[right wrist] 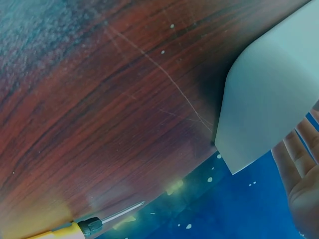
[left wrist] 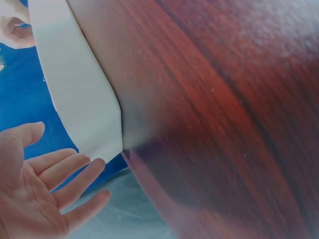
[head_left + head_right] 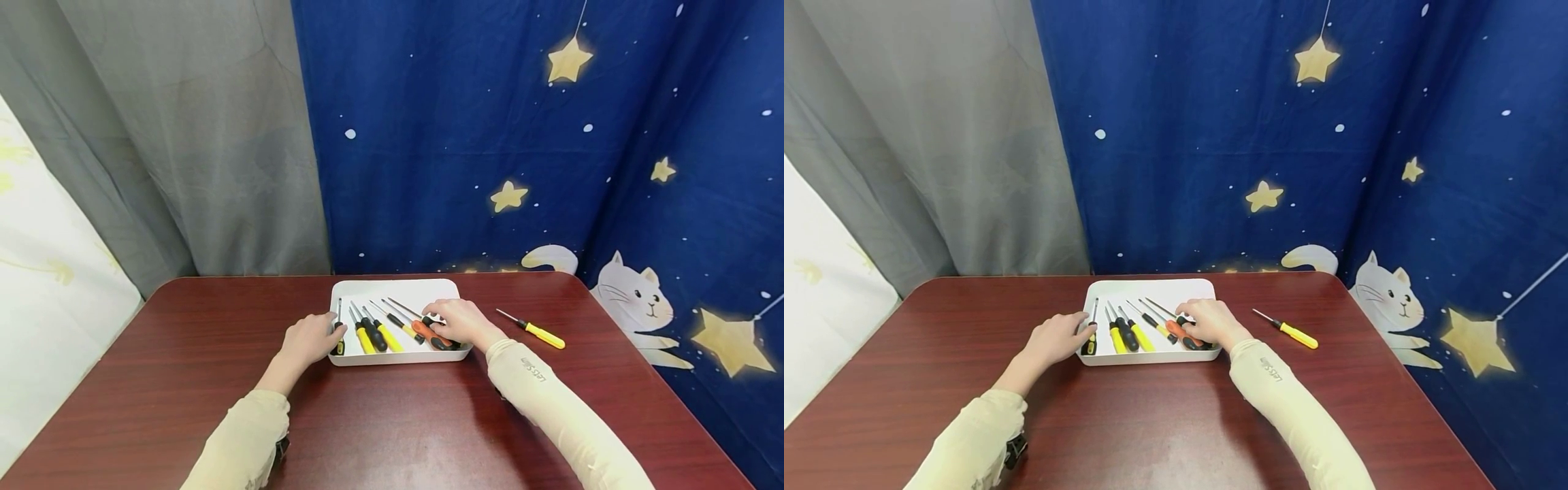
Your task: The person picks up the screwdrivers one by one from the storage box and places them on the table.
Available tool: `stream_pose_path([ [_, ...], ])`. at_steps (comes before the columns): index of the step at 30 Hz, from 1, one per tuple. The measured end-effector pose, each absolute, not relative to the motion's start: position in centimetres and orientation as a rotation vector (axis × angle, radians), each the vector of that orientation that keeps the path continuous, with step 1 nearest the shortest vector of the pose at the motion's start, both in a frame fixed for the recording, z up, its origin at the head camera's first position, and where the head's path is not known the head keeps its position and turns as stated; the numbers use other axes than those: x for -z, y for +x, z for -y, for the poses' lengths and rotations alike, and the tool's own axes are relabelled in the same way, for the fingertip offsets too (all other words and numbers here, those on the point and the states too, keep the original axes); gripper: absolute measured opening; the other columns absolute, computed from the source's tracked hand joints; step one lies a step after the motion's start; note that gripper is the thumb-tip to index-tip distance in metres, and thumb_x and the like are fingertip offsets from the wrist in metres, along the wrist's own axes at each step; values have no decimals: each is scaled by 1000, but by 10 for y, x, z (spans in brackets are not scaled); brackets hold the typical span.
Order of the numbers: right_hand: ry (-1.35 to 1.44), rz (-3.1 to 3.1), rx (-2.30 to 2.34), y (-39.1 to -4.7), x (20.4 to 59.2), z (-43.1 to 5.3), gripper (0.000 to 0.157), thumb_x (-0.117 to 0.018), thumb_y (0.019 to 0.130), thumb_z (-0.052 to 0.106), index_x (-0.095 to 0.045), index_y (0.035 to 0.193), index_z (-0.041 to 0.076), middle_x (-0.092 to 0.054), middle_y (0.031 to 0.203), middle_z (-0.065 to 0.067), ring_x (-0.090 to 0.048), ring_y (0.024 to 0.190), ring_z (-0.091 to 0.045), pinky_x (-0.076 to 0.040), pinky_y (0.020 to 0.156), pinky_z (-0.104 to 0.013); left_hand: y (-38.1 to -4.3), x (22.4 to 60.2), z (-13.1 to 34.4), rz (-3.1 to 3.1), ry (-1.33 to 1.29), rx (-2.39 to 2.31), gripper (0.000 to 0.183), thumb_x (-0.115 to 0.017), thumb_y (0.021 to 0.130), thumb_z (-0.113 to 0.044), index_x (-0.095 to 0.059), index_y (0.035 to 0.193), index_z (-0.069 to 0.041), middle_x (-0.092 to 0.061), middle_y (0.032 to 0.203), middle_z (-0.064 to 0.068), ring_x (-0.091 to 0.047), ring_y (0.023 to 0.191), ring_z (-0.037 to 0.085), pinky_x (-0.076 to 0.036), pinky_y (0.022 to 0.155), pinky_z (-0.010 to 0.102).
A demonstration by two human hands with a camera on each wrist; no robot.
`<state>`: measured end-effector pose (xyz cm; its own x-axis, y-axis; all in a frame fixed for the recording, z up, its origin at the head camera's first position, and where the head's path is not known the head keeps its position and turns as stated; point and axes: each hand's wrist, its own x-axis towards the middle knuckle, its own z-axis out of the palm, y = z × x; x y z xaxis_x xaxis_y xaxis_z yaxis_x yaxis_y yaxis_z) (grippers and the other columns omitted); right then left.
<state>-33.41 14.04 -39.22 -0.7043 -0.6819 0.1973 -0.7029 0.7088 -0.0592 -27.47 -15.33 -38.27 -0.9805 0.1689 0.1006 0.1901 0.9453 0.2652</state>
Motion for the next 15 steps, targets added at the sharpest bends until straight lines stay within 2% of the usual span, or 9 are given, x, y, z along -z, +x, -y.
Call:
stream_pose_path([
  [5,1114,2781,-175,-334,394,-140,25,-61,77,17,-64,102,16,-62,93,0,-56,78,-14,-43,62,-34,-274,382,154,3027,-275,431,39,-51,85,-35,-60,109,-5,-61,90,13,-57,74,27,-43,57,43],
  [12,1061,2880,-186,-336,395,-141,24,-61,79,17,-63,102,19,-61,97,2,-54,79,-13,-42,63,-34,-275,382,154,3023,-267,433,30,-52,84,-34,-62,94,-8,-59,76,8,-55,65,23,-41,53,42],
  [15,1029,2924,-190,-337,395,-141,24,-61,79,18,-64,103,20,-61,97,3,-53,77,-12,-41,62,-32,-275,382,154,3028,-268,438,31,-52,84,-34,-62,96,-7,-59,76,8,-54,65,22,-41,53,41],
])
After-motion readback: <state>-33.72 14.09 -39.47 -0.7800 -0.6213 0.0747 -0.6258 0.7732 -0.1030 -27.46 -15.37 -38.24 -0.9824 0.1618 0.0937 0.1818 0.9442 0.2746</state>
